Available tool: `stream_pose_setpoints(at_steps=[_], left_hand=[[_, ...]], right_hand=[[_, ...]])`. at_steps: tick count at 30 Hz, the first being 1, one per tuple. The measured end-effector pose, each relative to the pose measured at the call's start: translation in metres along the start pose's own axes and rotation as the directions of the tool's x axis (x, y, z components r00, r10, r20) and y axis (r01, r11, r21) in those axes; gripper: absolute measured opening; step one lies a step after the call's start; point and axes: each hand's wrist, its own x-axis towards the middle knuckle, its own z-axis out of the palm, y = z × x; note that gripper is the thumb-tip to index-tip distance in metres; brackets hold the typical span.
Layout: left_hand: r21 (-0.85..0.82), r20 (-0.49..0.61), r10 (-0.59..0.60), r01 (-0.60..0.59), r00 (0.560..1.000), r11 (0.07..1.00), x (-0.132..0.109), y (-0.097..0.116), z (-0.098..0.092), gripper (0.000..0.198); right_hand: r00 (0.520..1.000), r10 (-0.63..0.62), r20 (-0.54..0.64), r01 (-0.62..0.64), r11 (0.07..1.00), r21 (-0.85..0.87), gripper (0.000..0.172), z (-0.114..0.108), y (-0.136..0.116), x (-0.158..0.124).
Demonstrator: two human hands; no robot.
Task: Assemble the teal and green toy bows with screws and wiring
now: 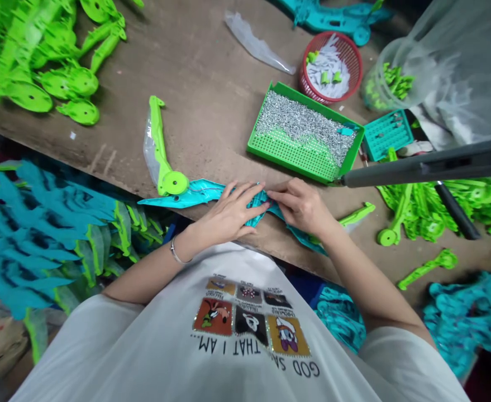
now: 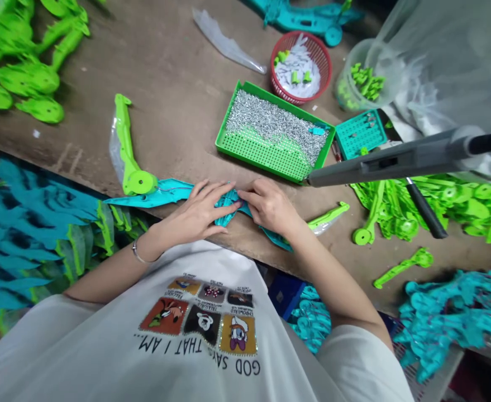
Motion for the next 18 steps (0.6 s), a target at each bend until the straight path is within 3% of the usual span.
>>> stream_pose_setpoints(at_steps=[4,6,12,18], left_hand=[[-0.016,-0.001,0.000,0.000,1.000,1.000,0.001,-0.001,0.001,0.073],[-0.035,-0.009,-0.003,0.003,1.000,0.999,0.001,-0.001,0.002,0.072],[-0.022,-0.018,-0.007,0.006,1.000,1.000,0.001,-0.001,0.003,0.069],[0.007,-0.003,-0.003,0.003,1.000,1.000,0.002,-0.002,0.004,0.067]], right_hand=[[0.969,0.114,-0.217,-0.117,0.993,0.000,0.014,0.011,-0.010,-0.007],[0.947,0.201,-0.251,-0.196,0.980,0.045,0.012,0.015,-0.016,-0.009],[0.913,0.321,-0.252,-0.309,0.947,0.087,0.012,0.022,-0.023,-0.008],[0.931,0.332,-0.152,-0.331,0.943,0.030,0.014,0.016,-0.025,-0.003]])
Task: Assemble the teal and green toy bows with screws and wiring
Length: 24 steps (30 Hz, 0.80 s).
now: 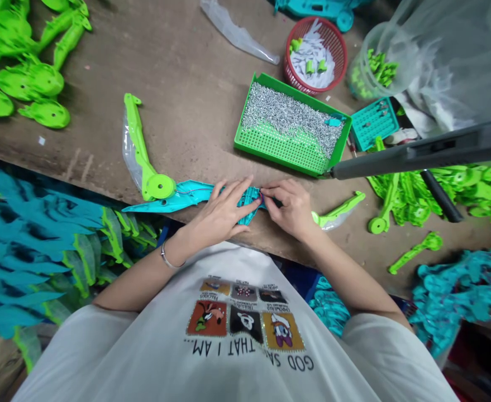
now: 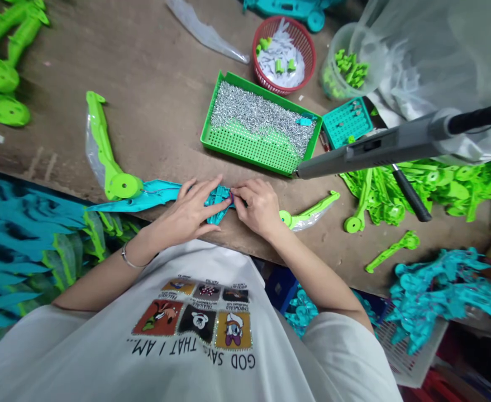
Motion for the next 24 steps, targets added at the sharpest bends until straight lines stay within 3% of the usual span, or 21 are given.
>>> stream_pose_setpoints(at_steps=[2,7,11,17,22,24], left_hand=[[0.001,0.004,-0.002,0.002,1.000,1.000,0.000,0.000,0.000,0.068],[-0.014,-0.002,-0.005,0.005,1.000,1.000,-0.001,0.000,0.001,0.065],[-0.014,-0.008,0.008,-0.008,1.000,1.000,-0.001,-0.002,0.001,0.062],[-0.003,-0.007,0.016,-0.016,1.000,1.000,0.000,-0.003,0.001,0.060],[-0.016,0.007,0.011,-0.011,1.000,1.000,0.005,-0.006,0.002,0.058],[-0.002,0.001,0.016,-0.016,1.000,1.000,0.006,-0.007,0.003,0.058]], right_hand=[[0.995,0.032,0.095,-0.038,0.998,0.058,0.018,-0.007,0.001,0.006],[0.915,0.291,0.279,-0.370,0.880,0.298,0.017,-0.018,0.016,0.033],[0.856,0.251,0.452,-0.439,0.813,0.381,0.010,-0.016,0.022,0.050],[0.841,0.300,0.451,-0.485,0.787,0.380,0.007,-0.017,0.018,0.052],[0.831,0.287,0.477,-0.532,0.659,0.531,0.028,-0.019,0.022,0.041],[0.834,0.313,0.454,-0.537,0.650,0.538,0.030,-0.018,0.022,0.039]])
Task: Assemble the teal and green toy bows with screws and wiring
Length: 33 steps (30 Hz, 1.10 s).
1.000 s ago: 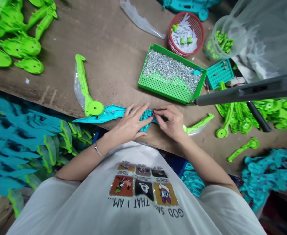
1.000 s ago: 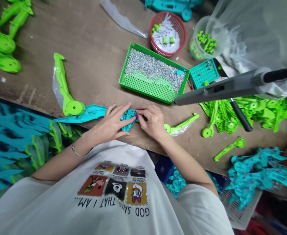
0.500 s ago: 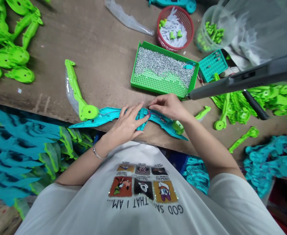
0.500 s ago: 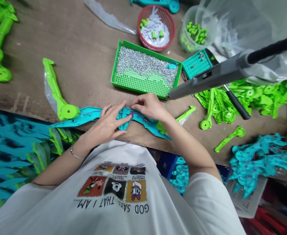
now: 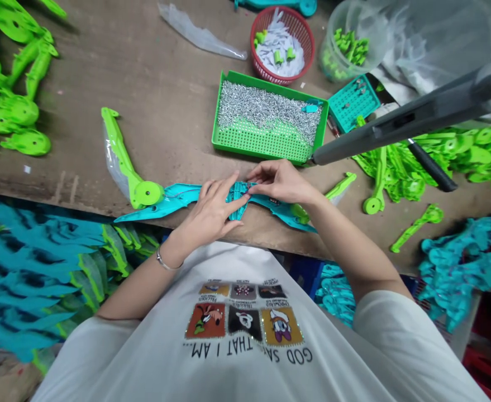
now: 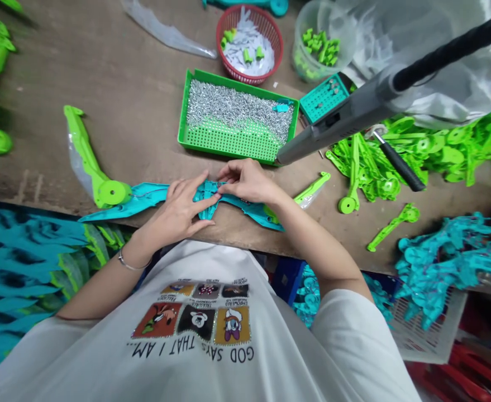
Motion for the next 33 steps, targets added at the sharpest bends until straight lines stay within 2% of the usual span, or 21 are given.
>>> stream_pose_setpoints(at_steps=[3,7,10,13,16,18,21,26,33], left_hand=[[0.012,-0.028,0.012,-0.011,1.000,1.000,-0.001,0.000,0.002,0.055],[0.042,-0.054,0.052,-0.049,0.997,0.998,-0.003,0.003,0.003,0.051],[0.095,-0.018,0.062,-0.060,0.998,0.994,-0.002,0.006,0.000,0.048],[0.129,0.023,0.054,-0.056,0.998,0.990,0.000,0.008,-0.004,0.048],[0.165,0.041,0.061,-0.067,0.997,0.984,0.002,0.009,-0.006,0.050],[0.189,0.046,0.069,-0.077,0.997,0.979,0.003,0.008,-0.007,0.050],[0.204,0.055,0.067,-0.076,0.996,0.976,0.002,0.008,-0.007,0.050],[0.192,0.066,0.053,-0.065,0.996,0.979,0.001,0.009,-0.006,0.053],[0.193,0.069,0.059,-0.071,0.996,0.979,0.001,0.008,-0.006,0.051]], right_hand=[[1.000,-0.014,-0.027,0.013,0.999,-0.045,0.026,0.004,0.002,0.000],[0.993,-0.100,-0.054,0.092,0.985,-0.145,0.019,0.009,0.003,-0.001],[0.984,-0.167,-0.069,0.150,0.969,-0.197,0.020,0.009,0.005,-0.005],[0.979,-0.192,-0.073,0.179,0.971,-0.157,0.023,0.000,0.005,-0.016],[0.954,-0.230,-0.191,0.181,0.953,-0.243,0.014,-0.010,0.003,-0.037],[0.924,-0.275,-0.266,0.169,0.917,-0.362,0.009,-0.009,0.004,-0.053],[0.900,-0.322,-0.295,0.144,0.857,-0.495,0.006,0.006,0.009,-0.072],[0.852,-0.369,-0.371,0.067,0.780,-0.623,0.005,0.033,0.022,-0.080],[0.800,-0.510,-0.315,0.089,0.620,-0.779,0.012,0.036,0.031,-0.081]])
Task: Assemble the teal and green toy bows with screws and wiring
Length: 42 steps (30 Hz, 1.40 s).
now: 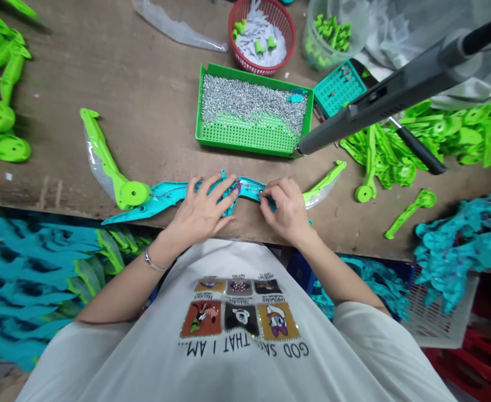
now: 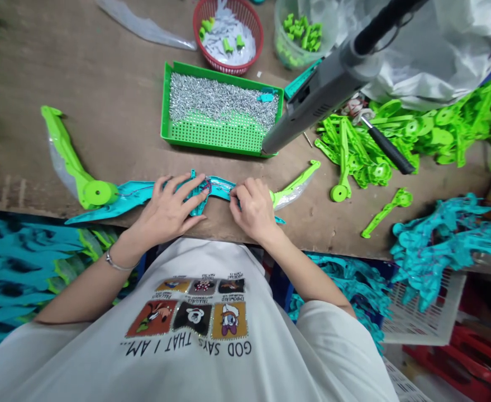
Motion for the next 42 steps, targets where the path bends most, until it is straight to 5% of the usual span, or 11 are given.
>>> stream_pose_setpoints(at_steps=[3,6,12,20,27,33,38,42], left_hand=[[-0.002,0.003,-0.006,0.006,1.000,1.000,0.000,0.000,-0.001,0.051],[-0.008,0.005,-0.012,0.012,1.000,1.000,0.001,0.000,-0.001,0.051],[-0.038,-0.007,-0.011,0.011,1.000,0.999,0.000,-0.002,0.002,0.051],[-0.047,-0.028,-0.008,0.007,1.000,0.999,0.000,-0.003,0.004,0.052],[-0.053,-0.031,-0.014,0.012,0.999,0.998,0.001,-0.003,0.004,0.053],[-0.034,-0.048,-0.005,0.004,0.999,0.999,0.000,-0.002,0.004,0.053],[-0.007,-0.063,-0.005,0.005,0.998,1.000,0.000,-0.001,0.005,0.051],[0.002,-0.068,-0.005,0.005,0.998,1.000,0.004,-0.001,0.004,0.050]], right_hand=[[0.999,-0.042,0.023,0.043,0.998,-0.053,0.014,-0.002,0.001,-0.003],[0.996,-0.038,0.075,0.032,0.996,0.078,0.013,-0.010,0.004,-0.005],[0.928,0.335,0.161,-0.372,0.826,0.423,0.013,-0.027,0.020,0.002],[0.886,0.347,0.307,-0.452,0.795,0.405,0.022,-0.018,0.028,0.012],[0.932,0.276,0.234,-0.340,0.891,0.300,0.015,-0.019,0.021,0.015],[0.977,0.065,0.205,-0.087,0.991,0.100,0.009,-0.016,0.016,0.015],[0.977,-0.084,0.197,0.106,0.989,-0.104,0.009,-0.013,0.014,0.013],[0.955,-0.105,0.277,0.129,0.989,-0.069,0.009,-0.022,0.015,0.021]])
